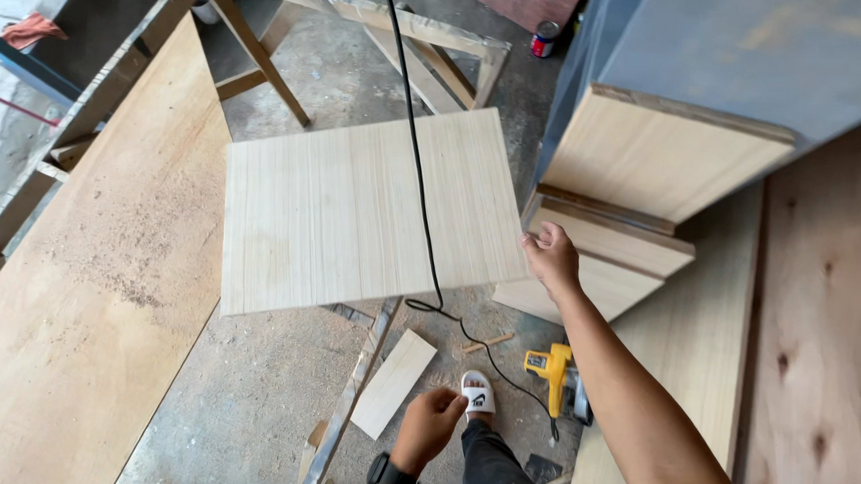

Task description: The person uses a circular saw to cut a piece of wood on a workbench. After cutting, they move the cut pieces and other wood planks around the workshop, stacking them against a wall and on the floor.

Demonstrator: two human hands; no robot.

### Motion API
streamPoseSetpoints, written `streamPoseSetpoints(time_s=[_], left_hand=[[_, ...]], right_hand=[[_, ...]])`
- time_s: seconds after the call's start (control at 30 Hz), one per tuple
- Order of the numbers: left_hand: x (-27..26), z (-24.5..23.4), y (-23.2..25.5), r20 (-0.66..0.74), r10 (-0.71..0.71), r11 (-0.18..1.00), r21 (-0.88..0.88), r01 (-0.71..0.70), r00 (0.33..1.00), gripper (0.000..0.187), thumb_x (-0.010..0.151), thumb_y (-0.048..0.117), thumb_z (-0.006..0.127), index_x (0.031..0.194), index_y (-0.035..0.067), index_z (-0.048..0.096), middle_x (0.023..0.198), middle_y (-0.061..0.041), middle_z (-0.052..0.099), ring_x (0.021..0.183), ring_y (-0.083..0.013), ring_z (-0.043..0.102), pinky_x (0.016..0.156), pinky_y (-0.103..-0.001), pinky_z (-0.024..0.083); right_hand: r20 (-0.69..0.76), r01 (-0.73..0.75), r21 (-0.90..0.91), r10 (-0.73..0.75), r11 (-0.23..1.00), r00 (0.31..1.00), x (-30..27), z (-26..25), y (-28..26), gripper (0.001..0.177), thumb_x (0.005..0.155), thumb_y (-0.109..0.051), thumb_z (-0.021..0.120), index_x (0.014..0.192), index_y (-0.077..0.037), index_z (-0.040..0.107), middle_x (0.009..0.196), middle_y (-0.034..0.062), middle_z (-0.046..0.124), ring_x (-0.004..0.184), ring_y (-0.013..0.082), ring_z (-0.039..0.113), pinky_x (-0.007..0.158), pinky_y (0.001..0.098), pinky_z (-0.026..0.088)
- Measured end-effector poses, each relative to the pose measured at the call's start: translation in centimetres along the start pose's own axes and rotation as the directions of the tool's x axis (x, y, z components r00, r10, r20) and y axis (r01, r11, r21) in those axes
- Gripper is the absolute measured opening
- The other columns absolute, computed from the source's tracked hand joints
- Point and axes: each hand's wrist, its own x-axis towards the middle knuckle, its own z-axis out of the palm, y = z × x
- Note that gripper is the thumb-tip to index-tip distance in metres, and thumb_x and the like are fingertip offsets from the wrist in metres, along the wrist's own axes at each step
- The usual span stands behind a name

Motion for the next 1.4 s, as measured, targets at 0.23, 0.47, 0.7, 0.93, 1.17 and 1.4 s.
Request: streamPoseSetpoints(time_s=[0.23,0.47,0.7,0.93,1.17,1.4], left_hand=[[9.7,-1.7,8.3,-0.483,0.334,0.936,0.267,-0.228,0.809,0.066,0.095,0.024,0.081,0.157,0.027,0.059,0.179,-0.020,0.016,0.118,-0.0317,0.073,0.103,-0.049,0.058],[12.4,-3.8,7.7,-0.515,0.289,0.955,0.097,-0.280,0.807,0.051,0.095,0.018,0.078,0.145,0.013,0.069,0.132,-0.016,0.067,0.095,-0.0424,0.081,0.079,-0.053,0.069],[8.5,-7.8,-0.3,-0.847,0.129,0.963,-0.018,-0.270,0.516,0.010,0.097,0.010,0.077,0.103,0.010,0.085,0.100,-0.008,0.074,0.071,-0.0257,0.080,0.057,-0.030,0.062],[4.4,-13.2,-2.5,-0.557,0.014,0.986,-0.131,-0.105,0.830,0.049,0.105,0.027,0.061,0.150,0.008,0.064,0.154,-0.019,0.054,0.130,-0.0359,0.066,0.113,-0.049,0.056],[-0.4,-11.5,-5.0,-0.280,0.268,0.963,0.118,-0.244,0.922,0.070,0.104,0.032,0.061,0.170,0.018,0.041,0.177,-0.013,0.036,0.146,-0.0333,0.057,0.116,-0.053,0.050],[-8.0,-0.4,-13.2,-0.015,0.468,0.837,0.328,-0.438,0.883,0.058,0.098,0.047,0.070,0.144,0.013,0.067,0.144,-0.014,0.071,0.133,-0.0380,0.065,0.110,-0.052,0.052]], right_hand=[[0.253,-0.185,-0.009,0.181,0.983,0.950,6.7,4.2,-2.6,0.064,0.087,-0.053,0.083,0.130,-0.007,0.071,0.133,0.0110,0.079,0.124,0.0281,0.074,0.102,0.0385,0.055],[0.182,-0.249,0.110,0.227,0.962,0.957,4.9,5.5,-0.2,0.068,0.089,-0.056,0.088,0.136,-0.008,0.076,0.129,0.0204,0.077,0.132,0.0413,0.068,0.107,0.0527,0.055],[-0.029,0.001,0.456,0.014,0.890,0.999,-0.5,-1.7,3.0,0.043,0.094,-0.021,0.089,0.126,0.000,0.071,0.108,0.0090,0.071,0.098,0.0211,0.068,0.088,0.0396,0.055],[-0.329,0.316,0.381,-0.191,0.869,0.925,-14.2,-16.0,3.0,0.045,0.099,-0.027,0.081,0.139,-0.009,0.069,0.135,0.0019,0.073,0.115,0.0120,0.068,0.096,0.0296,0.059],[-0.629,0.414,0.151,-0.236,0.898,0.740,-41.6,-25.0,3.7,0.036,0.114,-0.030,0.081,0.145,-0.015,0.069,0.143,-0.0039,0.073,0.137,0.0115,0.071,0.118,0.0281,0.064],[-0.745,0.386,-0.157,-0.366,0.909,0.558,-61.3,-26.4,10.6,0.040,0.120,0.007,0.070,0.156,0.009,0.051,0.155,0.0259,0.059,0.143,0.0371,0.056,0.119,0.0486,0.047]])
